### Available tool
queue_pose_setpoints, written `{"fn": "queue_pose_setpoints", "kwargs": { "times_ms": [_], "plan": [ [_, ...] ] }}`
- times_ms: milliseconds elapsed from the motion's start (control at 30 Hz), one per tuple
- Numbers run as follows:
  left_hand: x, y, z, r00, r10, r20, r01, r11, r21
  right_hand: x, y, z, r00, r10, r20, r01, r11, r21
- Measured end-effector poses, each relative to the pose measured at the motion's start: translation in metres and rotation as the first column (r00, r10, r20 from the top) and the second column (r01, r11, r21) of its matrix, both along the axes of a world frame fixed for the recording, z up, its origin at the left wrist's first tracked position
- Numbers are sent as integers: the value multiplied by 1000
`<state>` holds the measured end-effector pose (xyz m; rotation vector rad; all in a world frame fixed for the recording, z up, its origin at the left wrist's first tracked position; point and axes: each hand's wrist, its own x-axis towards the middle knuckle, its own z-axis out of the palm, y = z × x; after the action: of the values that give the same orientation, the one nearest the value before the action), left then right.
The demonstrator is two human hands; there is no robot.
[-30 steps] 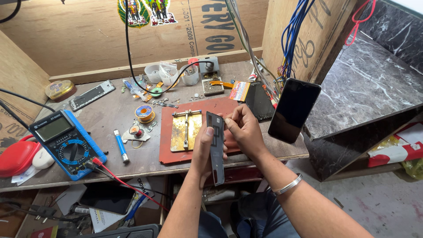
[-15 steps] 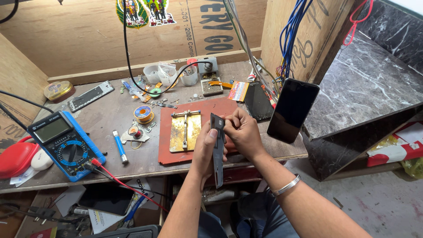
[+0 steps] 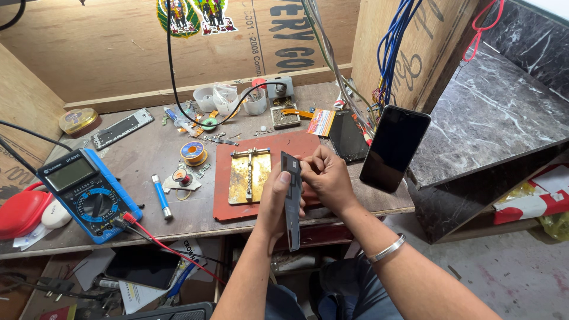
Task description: The person sits at a repair workbench and first handles a phone midframe and back cover, turning and fitting them together. They then set the cover aside and use a screwdriver to work on the internal components of an opened smartphone lying on the mat.
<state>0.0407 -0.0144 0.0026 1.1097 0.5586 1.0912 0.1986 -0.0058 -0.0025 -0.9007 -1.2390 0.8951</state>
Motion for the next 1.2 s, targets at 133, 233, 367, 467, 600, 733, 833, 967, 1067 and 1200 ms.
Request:
{"fn": "queue_pose_setpoints", "kwargs": {
  "times_ms": [133,233,367,467,600,733,833,967,1067,1200],
  "plan": [
    [1,-2,-1,1000,-15,-4,15,998,63,0,2,-5,997,-35,74,34,999,22],
    [3,-3,0,1000,-6,0,6,999,37,-1,1,-3,1000,9,-30,-9,1000,-9],
    [0,-2,4,999,38,28,-37,999,-30,-3,-1,8,986,71,-151,-65,997,41],
    [1,-1,5,997,64,33,-62,997,-52,-5,-3,14,976,107,-191,-94,992,79],
    [3,-1,3,996,71,51,-69,997,-37,-8,-3,11,999,36,-36,-33,995,90],
    [6,-4,1,994,106,0,-105,989,101,-7,-2,5,995,17,-101,-8,996,84],
    [11,-8,1,980,151,-132,-119,968,222,-7,-4,5,991,-134,25,130,985,116],
    [13,-12,4,949,224,-223,-148,938,313,-13,-12,12,898,-360,253,326,930,168],
    [16,-12,6,940,269,-212,-175,909,377,-15,-19,20,883,-379,276,324,919,226],
    [17,-13,7,932,285,-224,-182,903,389,-16,-24,25,853,-410,323,322,900,293]
  ]
}}
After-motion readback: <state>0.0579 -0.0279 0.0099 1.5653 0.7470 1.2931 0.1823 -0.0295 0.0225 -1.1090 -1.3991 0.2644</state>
